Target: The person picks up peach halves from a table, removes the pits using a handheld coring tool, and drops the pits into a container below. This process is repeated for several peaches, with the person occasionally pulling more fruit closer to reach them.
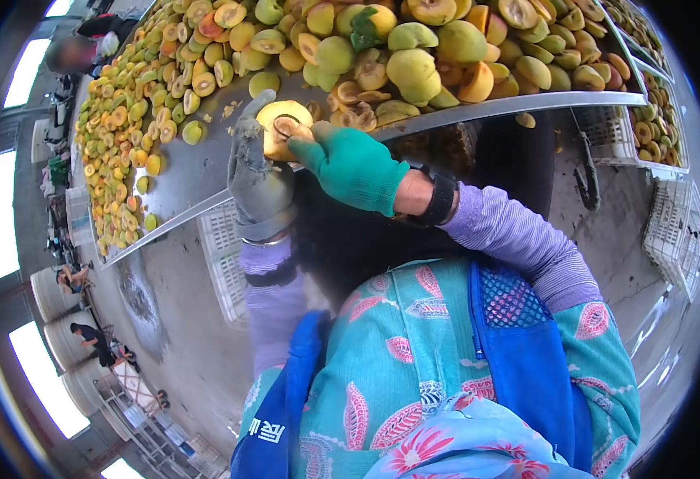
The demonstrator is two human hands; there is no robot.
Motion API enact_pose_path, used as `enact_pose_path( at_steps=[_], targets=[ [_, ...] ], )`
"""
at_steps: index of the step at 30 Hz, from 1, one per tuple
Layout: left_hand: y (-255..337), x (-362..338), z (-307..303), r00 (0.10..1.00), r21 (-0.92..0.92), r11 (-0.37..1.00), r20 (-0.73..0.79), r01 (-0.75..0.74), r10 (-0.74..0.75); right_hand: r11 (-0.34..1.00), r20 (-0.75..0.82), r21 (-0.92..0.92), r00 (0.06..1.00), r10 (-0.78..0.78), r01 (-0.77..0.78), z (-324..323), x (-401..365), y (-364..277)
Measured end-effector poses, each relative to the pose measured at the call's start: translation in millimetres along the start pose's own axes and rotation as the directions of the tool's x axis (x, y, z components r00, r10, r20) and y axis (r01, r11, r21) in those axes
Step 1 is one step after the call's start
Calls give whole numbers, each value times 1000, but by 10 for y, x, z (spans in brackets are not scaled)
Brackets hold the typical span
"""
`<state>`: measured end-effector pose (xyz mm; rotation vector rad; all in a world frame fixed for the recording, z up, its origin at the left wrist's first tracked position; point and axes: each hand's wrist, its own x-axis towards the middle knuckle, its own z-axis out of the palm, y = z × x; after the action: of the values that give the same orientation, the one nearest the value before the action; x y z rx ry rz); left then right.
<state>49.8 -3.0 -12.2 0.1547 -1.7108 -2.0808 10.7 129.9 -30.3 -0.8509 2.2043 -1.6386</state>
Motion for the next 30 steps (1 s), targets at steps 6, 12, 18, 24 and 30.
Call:
enact_pose_path(
  at_steps=[6, 12, 18, 24, 30],
  targets=[
    [-76, 10, 39, 991, 213, 969, -13, -125, 131, 953, 72, 228, 979, 189, -201, -82, -68, -182],
    [-78, 76, 144, 962, 543, 811, -17, -220, 272, 929, 89, 324, 983, 159, -179, 33, -39, -5],
    [-61, 170, 326, 982, 379, 925, -180, 22, 50, 596, 319, 632, 868, 382, -495, -156, -93, -288],
    [108, 414, 344, 998, 573, 818, 57, -52, 24, 403, 313, 772, 846, 432, -492, -7, -17, -265],
    [120, 457, 258, 949, 648, 760, 270, -54, -162, 378, 530, 650, 750, 395, -658, -292, -102, -269]
  ],
)
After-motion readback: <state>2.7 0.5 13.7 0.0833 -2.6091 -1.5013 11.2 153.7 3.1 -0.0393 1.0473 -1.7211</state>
